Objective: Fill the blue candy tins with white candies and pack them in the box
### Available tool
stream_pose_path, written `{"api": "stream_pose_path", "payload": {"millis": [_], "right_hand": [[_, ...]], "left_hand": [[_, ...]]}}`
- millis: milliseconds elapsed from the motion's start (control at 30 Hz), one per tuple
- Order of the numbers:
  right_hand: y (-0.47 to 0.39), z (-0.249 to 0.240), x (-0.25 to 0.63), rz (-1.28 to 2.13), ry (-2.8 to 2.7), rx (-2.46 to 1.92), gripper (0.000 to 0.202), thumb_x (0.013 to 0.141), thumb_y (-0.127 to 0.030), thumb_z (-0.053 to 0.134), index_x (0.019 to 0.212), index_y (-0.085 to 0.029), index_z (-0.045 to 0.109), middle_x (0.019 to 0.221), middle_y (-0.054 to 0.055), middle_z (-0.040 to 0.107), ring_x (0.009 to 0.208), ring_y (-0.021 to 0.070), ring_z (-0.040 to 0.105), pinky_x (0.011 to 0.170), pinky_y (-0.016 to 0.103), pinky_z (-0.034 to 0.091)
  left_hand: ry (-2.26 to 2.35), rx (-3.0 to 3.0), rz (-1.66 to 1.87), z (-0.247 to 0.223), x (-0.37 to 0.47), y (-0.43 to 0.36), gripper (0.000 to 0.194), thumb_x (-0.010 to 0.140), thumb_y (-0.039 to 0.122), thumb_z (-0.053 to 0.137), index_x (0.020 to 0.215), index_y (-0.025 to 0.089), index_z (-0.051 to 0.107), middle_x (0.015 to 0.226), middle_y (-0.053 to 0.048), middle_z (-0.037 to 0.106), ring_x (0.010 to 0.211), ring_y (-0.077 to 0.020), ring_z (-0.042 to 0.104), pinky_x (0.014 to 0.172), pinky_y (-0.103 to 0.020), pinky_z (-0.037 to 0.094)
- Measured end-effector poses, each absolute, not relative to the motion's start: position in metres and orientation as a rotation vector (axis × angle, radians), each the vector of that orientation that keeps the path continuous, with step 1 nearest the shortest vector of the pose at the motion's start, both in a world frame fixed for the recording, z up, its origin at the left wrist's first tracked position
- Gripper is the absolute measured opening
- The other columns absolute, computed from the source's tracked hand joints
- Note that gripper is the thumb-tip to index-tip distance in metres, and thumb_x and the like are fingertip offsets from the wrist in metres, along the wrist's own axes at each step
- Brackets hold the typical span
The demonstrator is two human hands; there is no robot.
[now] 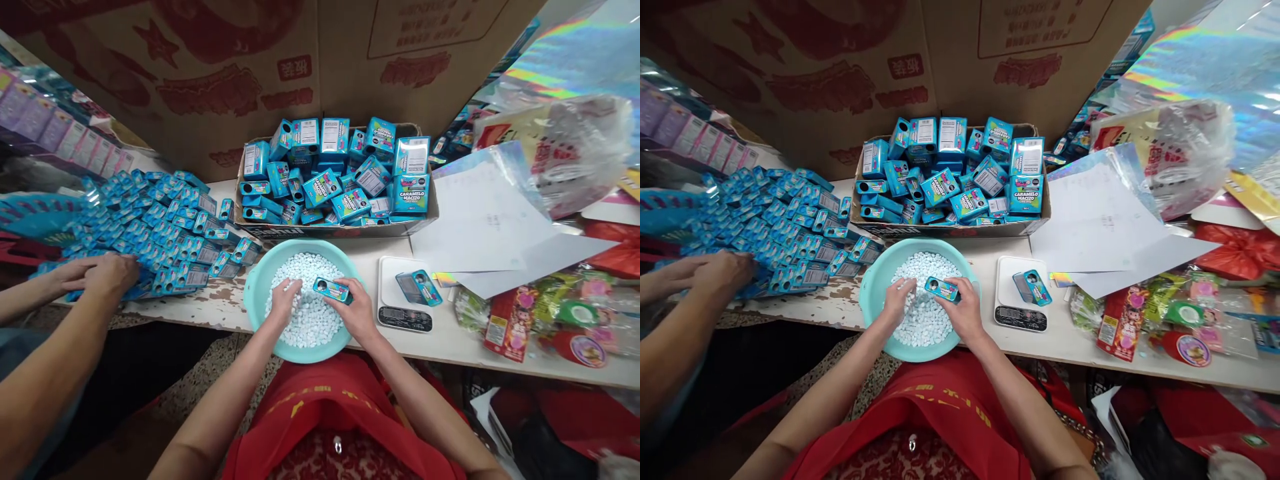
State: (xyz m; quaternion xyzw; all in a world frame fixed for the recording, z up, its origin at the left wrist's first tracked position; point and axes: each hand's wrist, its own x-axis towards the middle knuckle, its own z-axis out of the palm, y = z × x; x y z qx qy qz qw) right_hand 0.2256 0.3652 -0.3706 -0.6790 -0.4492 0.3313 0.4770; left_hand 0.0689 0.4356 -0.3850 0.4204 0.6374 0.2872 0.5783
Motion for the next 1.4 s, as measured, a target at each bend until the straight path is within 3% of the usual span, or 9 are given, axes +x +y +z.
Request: {"api": "stream_pose_path", "payload": {"millis": [100,233,400,667,1033,1267,1400], "right_hand": [[0.366,-0.373,0.216,0.816,-1.160,-1.665,0.026,0.073,-0.029,0.070,0.096,-0.022,0.062,0.095,0.005,0.063,0.093,0.0219,0.061,0.081,0.037,0.050],[0.368,-0.365,0.203,0.826,-1.261,-1.651,0.026,0.072,-0.024,0.071,0.096,-0.022,0.062,0.093,0.005,0.063,0.089,0.0217,0.061,0.078,0.036,0.049],[0.372,-0.347,0.204,0.751,-1.329,-1.678,0.028,0.071,-0.027,0.073,0.097,-0.024,0.063,0.094,0.005,0.065,0.092,0.0245,0.060,0.082,0.039,0.046],[0.373,-0.345,0.205,0.815,-1.286,-1.668,0.027,0.070,-0.027,0.074,0.095,-0.024,0.063,0.092,0.004,0.065,0.091,0.0240,0.060,0.080,0.037,0.047],[0.374,-0.343,0.201,0.829,-1.225,-1.676,0.029,0.069,-0.022,0.074,0.095,-0.024,0.063,0.094,0.003,0.065,0.093,0.0233,0.060,0.082,0.038,0.047],[0.370,-0.345,0.199,0.822,-1.143,-1.615,0.030,0.068,-0.022,0.075,0.096,-0.023,0.063,0.093,0.004,0.064,0.093,0.0221,0.059,0.082,0.036,0.047],[0.372,-0.362,0.196,0.937,-1.069,-1.626,0.029,0.066,-0.023,0.075,0.093,-0.022,0.064,0.092,0.003,0.063,0.092,0.0226,0.060,0.081,0.036,0.047]], "left_hand": [[1.251,0.726,0.889,-0.355,0.076,0.441,0.028,0.069,0.040,0.065,0.061,0.018,0.049,0.055,0.003,0.050,0.044,-0.0092,0.045,0.042,-0.021,0.035],[1.106,0.633,1.107,-0.330,0.094,0.445,0.019,0.068,0.031,0.065,0.065,0.017,0.052,0.060,0.001,0.056,0.057,-0.0128,0.058,0.054,-0.024,0.045],[1.131,0.671,1.228,-0.321,0.104,0.450,0.018,0.071,0.031,0.064,0.066,0.018,0.052,0.058,0.002,0.057,0.052,-0.0115,0.057,0.052,-0.024,0.044],[1.182,0.756,1.213,-0.319,0.107,0.451,0.025,0.074,0.034,0.066,0.065,0.018,0.050,0.055,0.004,0.052,0.045,-0.0087,0.051,0.047,-0.022,0.041],[1.185,0.846,1.161,-0.316,0.112,0.448,0.024,0.073,0.034,0.067,0.064,0.018,0.052,0.051,0.004,0.051,0.047,-0.0087,0.049,0.053,-0.023,0.041],[1.198,0.853,1.182,-0.318,0.111,0.448,0.028,0.073,0.039,0.069,0.066,0.018,0.052,0.052,0.004,0.051,0.045,-0.0070,0.046,0.044,-0.020,0.036],[1.269,0.769,1.016,-0.324,0.114,0.449,0.038,0.068,0.045,0.072,0.061,0.016,0.048,0.047,0.006,0.045,0.036,-0.0037,0.035,0.033,-0.016,0.023]]}}
